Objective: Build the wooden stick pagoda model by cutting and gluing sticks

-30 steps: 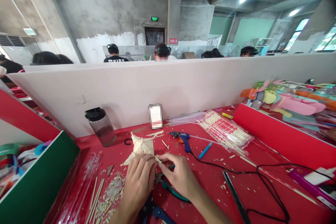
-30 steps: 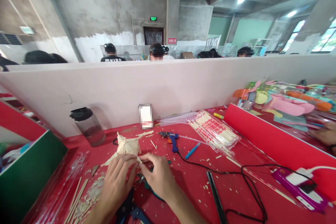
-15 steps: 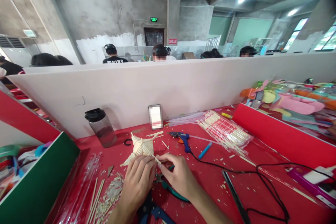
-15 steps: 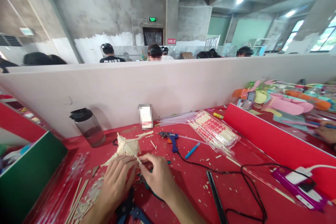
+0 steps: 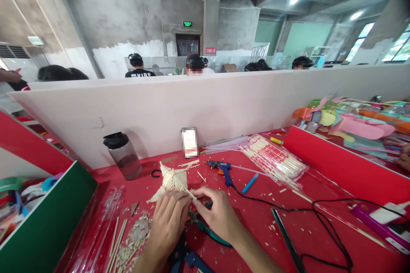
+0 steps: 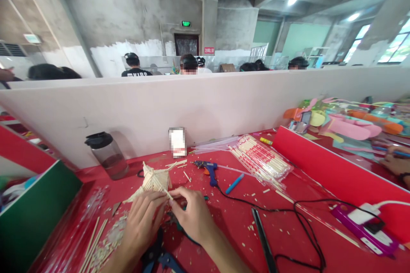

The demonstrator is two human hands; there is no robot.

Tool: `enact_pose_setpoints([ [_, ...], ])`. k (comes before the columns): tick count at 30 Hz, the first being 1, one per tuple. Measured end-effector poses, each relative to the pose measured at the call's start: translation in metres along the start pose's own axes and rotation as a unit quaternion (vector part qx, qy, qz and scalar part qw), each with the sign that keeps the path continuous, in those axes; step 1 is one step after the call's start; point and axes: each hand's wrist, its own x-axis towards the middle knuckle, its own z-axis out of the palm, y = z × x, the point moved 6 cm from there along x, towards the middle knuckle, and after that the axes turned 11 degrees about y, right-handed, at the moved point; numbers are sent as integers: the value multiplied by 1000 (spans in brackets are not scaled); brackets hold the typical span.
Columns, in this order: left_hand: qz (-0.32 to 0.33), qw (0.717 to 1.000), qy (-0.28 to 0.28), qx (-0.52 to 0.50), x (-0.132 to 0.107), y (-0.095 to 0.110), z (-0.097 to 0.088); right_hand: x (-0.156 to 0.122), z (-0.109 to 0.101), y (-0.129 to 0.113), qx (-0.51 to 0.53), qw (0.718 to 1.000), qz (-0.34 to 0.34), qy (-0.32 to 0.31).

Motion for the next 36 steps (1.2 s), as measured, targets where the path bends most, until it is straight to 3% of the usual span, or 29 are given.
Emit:
enact_pose_setpoints([
  [25, -32, 999, 7, -8, -1, -1, 4, 0, 2, 3, -1, 1000, -1, 4],
  [36, 33, 999, -10, 9, 0, 4, 2, -2, 2, 5, 20, 1000, 7, 4],
])
